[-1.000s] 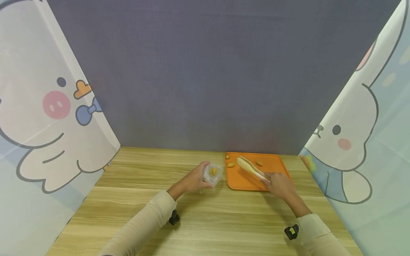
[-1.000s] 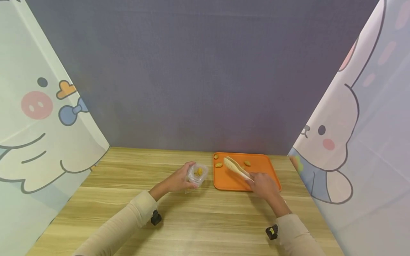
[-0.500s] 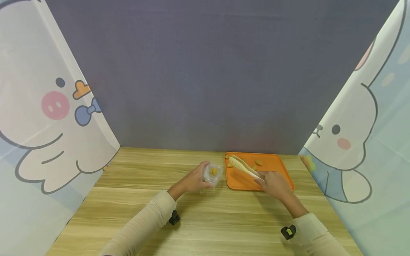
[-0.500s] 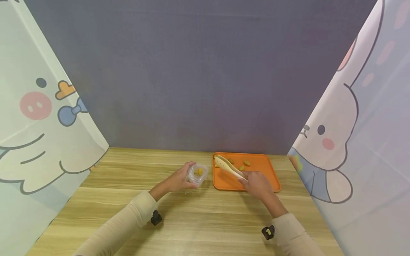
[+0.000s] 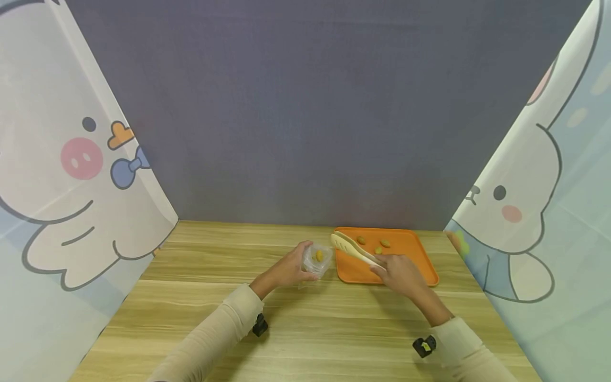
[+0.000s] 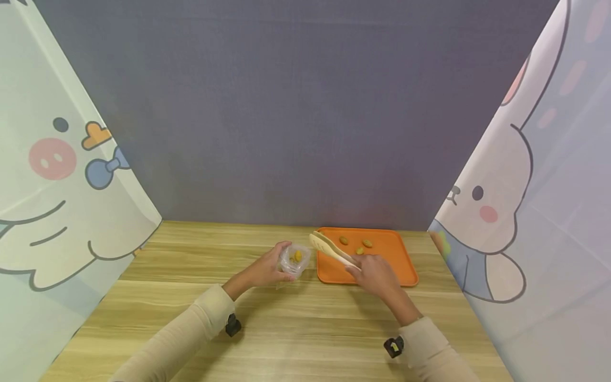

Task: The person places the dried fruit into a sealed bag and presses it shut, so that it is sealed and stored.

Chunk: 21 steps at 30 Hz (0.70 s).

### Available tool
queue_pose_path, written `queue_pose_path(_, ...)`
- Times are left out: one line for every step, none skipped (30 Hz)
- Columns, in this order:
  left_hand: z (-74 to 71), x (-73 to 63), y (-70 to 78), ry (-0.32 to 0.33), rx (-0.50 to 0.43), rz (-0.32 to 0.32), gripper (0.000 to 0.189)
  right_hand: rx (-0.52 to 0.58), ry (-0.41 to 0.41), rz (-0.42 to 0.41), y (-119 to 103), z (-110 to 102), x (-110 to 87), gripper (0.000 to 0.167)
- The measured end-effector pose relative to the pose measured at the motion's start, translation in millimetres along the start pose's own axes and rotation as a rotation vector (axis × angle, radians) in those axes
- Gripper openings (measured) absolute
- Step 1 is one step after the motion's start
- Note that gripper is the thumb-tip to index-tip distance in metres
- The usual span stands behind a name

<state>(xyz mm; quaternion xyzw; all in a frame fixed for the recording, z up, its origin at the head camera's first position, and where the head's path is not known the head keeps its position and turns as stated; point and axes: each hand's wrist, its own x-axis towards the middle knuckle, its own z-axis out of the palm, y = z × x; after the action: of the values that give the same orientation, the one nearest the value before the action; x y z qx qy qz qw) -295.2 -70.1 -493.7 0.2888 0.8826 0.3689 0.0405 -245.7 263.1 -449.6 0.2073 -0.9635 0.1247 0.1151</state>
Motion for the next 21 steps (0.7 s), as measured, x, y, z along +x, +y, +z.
queue_pose_path(0.0,-0.2,0.4,0.001,-0.002,0.003,0.102,-0.001,0.001,-0.005,-1,0,0.3,0.043)
queue_pose_path(0.0,-0.3,0.7,0.002,-0.002,0.001,0.102,0.001,-0.001,-0.008,-3,0,0.5,0.043)
queue_pose_path(-0.1,-0.4,1.1,0.001,-0.004,-0.001,0.102,0.0,-0.001,-0.011,-4,0,0.7,0.042)
queue_pose_path(-0.2,-0.4,1.4,0.0,-0.008,-0.003,0.102,0.004,-0.002,-0.014,-5,0,1.0,0.042)
queue_pose_path(-0.1,-0.4,1.7,0.0,-0.008,-0.005,0.102,0.006,-0.003,-0.015,-7,0,1.2,0.04)
queue_pose_path(0.0,-0.4,2.1,0.001,-0.01,-0.005,0.102,0.009,-0.005,-0.017,-8,1,1.5,0.039)
queue_pose_path(0.0,-0.2,2.1,0.001,-0.008,-0.005,0.102,0.014,-0.005,-0.018,-10,1,1.8,0.037)
queue_pose_path(-0.1,-0.2,2.1,0.001,-0.008,-0.004,0.102,0.021,-0.009,-0.018,-11,1,2.1,0.035)
queue_pose_path(-0.1,-0.2,2.1,0.0,-0.009,-0.003,0.102,0.023,-0.01,-0.018,-13,2,2.4,0.034)
queue_pose_path(-0.1,-0.2,2.0,-0.001,-0.006,-0.003,0.102,0.028,-0.011,-0.018,-15,2,2.6,0.034)
queue_pose_path(-0.1,-0.3,1.8,-0.002,-0.001,-0.002,0.103,0.028,-0.014,-0.018,-16,2,2.7,0.034)
queue_pose_path(-0.1,-0.6,1.7,-0.004,0.002,-0.002,0.103,0.032,-0.019,-0.017,-18,2,2.8,0.035)
queue_pose_path(-0.3,-0.7,1.5,-0.005,0.004,-0.002,0.103,0.035,-0.023,-0.016,-20,2,2.9,0.037)
queue_pose_path(-0.4,-0.9,1.4,-0.006,0.004,-0.003,0.103,0.038,-0.027,-0.016,-21,2,3.0,0.038)
queue_pose_path(-0.4,-1.0,1.2,-0.006,0.007,-0.002,0.103,0.041,-0.031,-0.014,-23,2,3.1,0.039)
queue_pose_path(-0.5,-1.1,0.9,-0.004,0.01,-0.001,0.103,0.046,-0.035,-0.013,-25,2,3.3,0.04)
queue_pose_path(-0.6,-1.1,0.7,-0.003,0.01,0.001,0.103,0.052,-0.041,-0.011,-26,2,3.5,0.04)
queue_pose_path(-0.6,-1.1,0.4,-0.003,0.01,0.003,0.103,0.056,-0.043,-0.011,-28,2,3.7,0.041)
queue_pose_path(-0.6,-0.9,0.2,-0.001,0.008,0.006,0.103,0.056,-0.044,-0.012,-29,2,3.9,0.041)
queue_pose_path(-0.6,-0.7,-0.1,-0.002,0.008,0.007,0.103,0.058,-0.046,-0.012,-30,3,4.1,0.041)
queue_pose_path(-0.6,-0.5,-0.2,-0.002,0.006,0.009,0.102,0.061,-0.046,-0.012,-31,3,4.3,0.042)
